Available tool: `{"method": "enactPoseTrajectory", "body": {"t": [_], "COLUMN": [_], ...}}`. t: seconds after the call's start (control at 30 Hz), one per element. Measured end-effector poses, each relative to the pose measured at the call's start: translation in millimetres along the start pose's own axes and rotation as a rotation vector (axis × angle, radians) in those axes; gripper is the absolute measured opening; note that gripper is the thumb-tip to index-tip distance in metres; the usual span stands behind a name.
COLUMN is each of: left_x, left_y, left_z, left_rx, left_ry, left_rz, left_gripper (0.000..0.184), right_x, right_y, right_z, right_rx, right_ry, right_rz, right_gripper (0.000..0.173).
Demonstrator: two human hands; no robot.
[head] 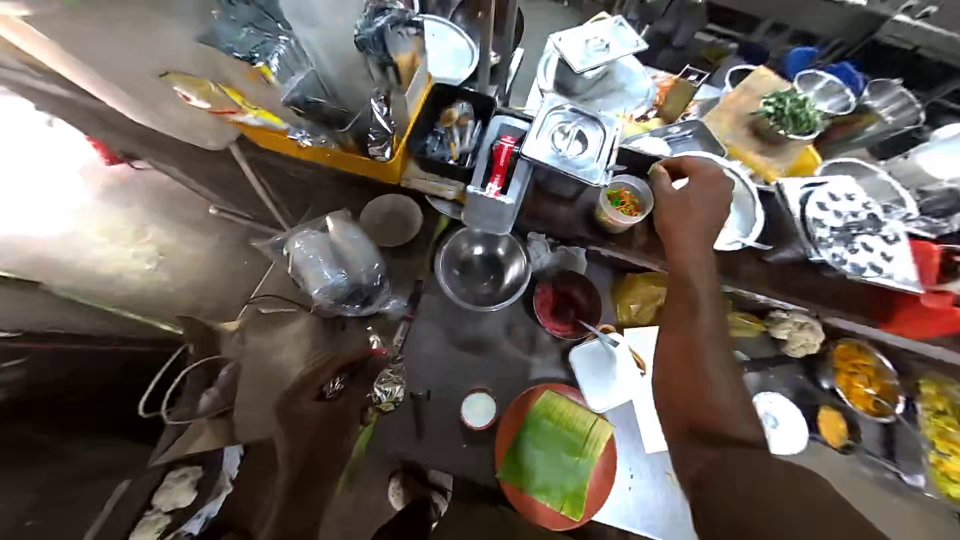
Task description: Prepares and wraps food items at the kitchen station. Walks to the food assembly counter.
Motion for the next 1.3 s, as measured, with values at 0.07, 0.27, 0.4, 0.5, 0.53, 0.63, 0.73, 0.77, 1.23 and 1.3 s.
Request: {"method": "enactPoseTrajectory", "body": {"t": [0.07, 0.27, 0.4, 0.5, 0.53, 0.63, 0.73, 0.77, 1.23, 1.3], "left_x": [-8.7, -25.5, -40.3, -46.3, -48.4, -55.7, -60.8, -60.6, -0.1, 12.0], "left_y": [1.6, 8.0, 19.4, 29.8, 33.6, 55.5, 80.6, 87.9, 163.1, 152.0], "left_z": [-11.9, -31.2, -31.4, -31.5, -31.4, -33.9, -47.3, -51.6, -139.8, -158.5], "left_rx": [-0.001, 0.114, 0.200, 0.109, 0.059, -0.084, -0.204, -0.228, -0.156, -0.143], "left_ry": [-0.019, 0.002, -0.003, -0.031, -0.010, 0.086, 0.156, 0.170, -0.041, -0.067], "left_rz": [0.006, -0.038, -0.043, -0.142, -0.184, -0.235, -0.248, -0.253, -0.046, -0.178], "left_gripper": [0.014, 0.012, 0.009, 0.008, 0.008, 0.006, 0.007, 0.007, 0.009, 0.007], "right_x": [33.9, 12.5, -120.7, -276.8, -311.6, -352.7, -364.1, -366.5, -432.2, -429.4], "right_y": [-12.2, -26.5, -70.0, -148.2, -163.2, -184.2, -189.1, -190.8, -230.1, -242.6], "right_z": [31.5, 28.6, -81.4, -167.7, -184.4, -212.3, -236.5, -244.0, -335.6, -336.6], "right_rx": [-0.162, -0.196, 0.390, 0.843, 0.904, 1.099, 1.187, 1.196, 1.215, 0.896], "right_ry": [-0.099, -0.018, 0.352, 0.326, 0.309, 0.227, 0.188, 0.189, 0.335, 0.426], "right_rz": [-0.095, -0.163, -0.383, -0.998, -1.105, -1.135, -1.140, -1.148, -1.031, -0.809], "right_gripper": [0.031, 0.030, 0.026, 0.033, 0.037, 0.032, 0.027, 0.024, 0.035, 0.032]}}
Point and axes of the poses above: each hand's wrist, its own x-axis towards the middle knuckle, its own y-axis out of the back of the hand, z = x × y, the point moved 8 cm from there along x, towards the middle knuckle, and after that the axes turned 15 degrees about x, right-handed, at the moved point
